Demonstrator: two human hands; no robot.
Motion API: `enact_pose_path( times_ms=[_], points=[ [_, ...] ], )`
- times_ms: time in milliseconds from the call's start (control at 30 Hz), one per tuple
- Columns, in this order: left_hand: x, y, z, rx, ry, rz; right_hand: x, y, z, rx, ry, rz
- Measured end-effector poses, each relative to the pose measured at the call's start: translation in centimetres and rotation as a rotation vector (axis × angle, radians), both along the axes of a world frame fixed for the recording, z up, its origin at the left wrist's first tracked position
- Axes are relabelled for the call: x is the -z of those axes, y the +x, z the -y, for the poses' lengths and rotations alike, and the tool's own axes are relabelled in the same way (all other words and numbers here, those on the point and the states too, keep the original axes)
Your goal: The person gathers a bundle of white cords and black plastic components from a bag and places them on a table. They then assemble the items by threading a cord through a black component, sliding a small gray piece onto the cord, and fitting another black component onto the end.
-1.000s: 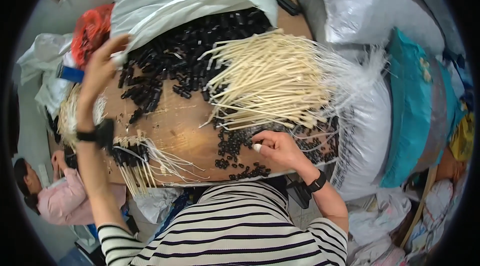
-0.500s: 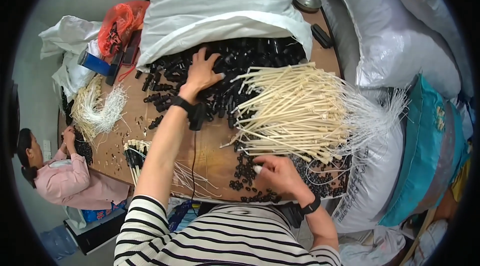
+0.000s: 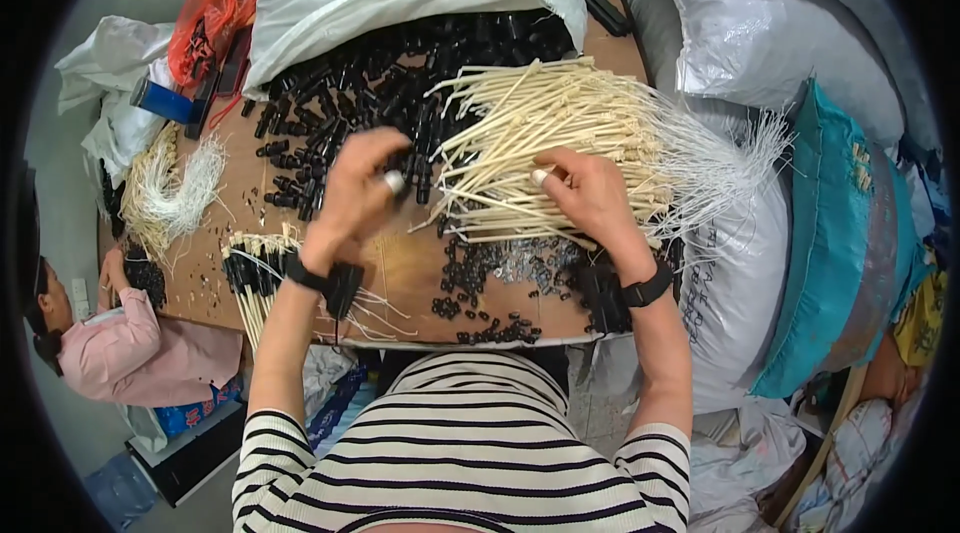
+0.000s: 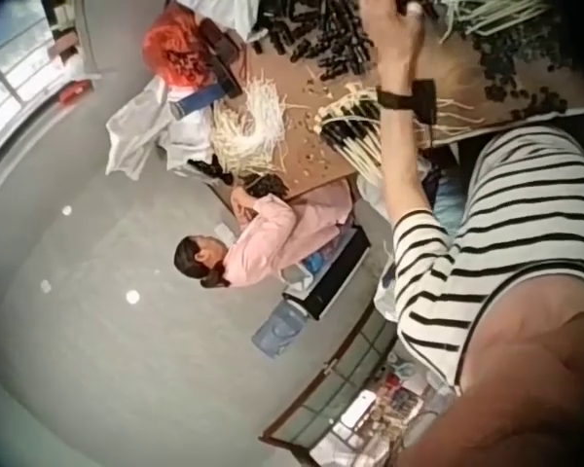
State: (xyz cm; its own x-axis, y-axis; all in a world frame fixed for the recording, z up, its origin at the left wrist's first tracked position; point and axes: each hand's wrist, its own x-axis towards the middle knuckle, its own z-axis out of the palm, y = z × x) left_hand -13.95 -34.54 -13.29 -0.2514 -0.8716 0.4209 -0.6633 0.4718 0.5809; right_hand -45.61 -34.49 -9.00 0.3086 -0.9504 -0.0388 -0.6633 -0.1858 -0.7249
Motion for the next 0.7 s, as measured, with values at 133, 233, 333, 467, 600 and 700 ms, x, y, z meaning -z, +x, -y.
enact_pose_path(
  times_ms=[133, 233, 333, 467, 600, 700],
  points=[
    [1.3, -4.3, -6.9, 0.431, 0.199, 0.030, 1.9, -1.3, -2.7, -0.057, -0.093, -0.094],
    [3.0, -5.3, -7.9, 0.416, 0.148, 0.203, 3.9, -1.4, -5.7, -0.031, -0.278, -0.209],
    [3.8, -4.7, -8.2, 0.328, 0.121, 0.256, 5.0, -1.5, -7.3, 0.029, -0.385, -0.416],
    [2.1, -6.2, -9.9, 0.376, 0.158, 0.193, 5.7, -1.4, -7.2, 0.067, -0.425, -0.421],
    [2.5, -5.5, -10.7, 0.285, 0.130, 0.101, 4.9, -1.2, -5.7, 0.045, -0.562, -0.354],
    [2.2, -0.6, -10.0, -0.196, -0.061, 0.238, 3.8, -1.1, -5.5, 0.018, -0.698, -0.306]
  ],
)
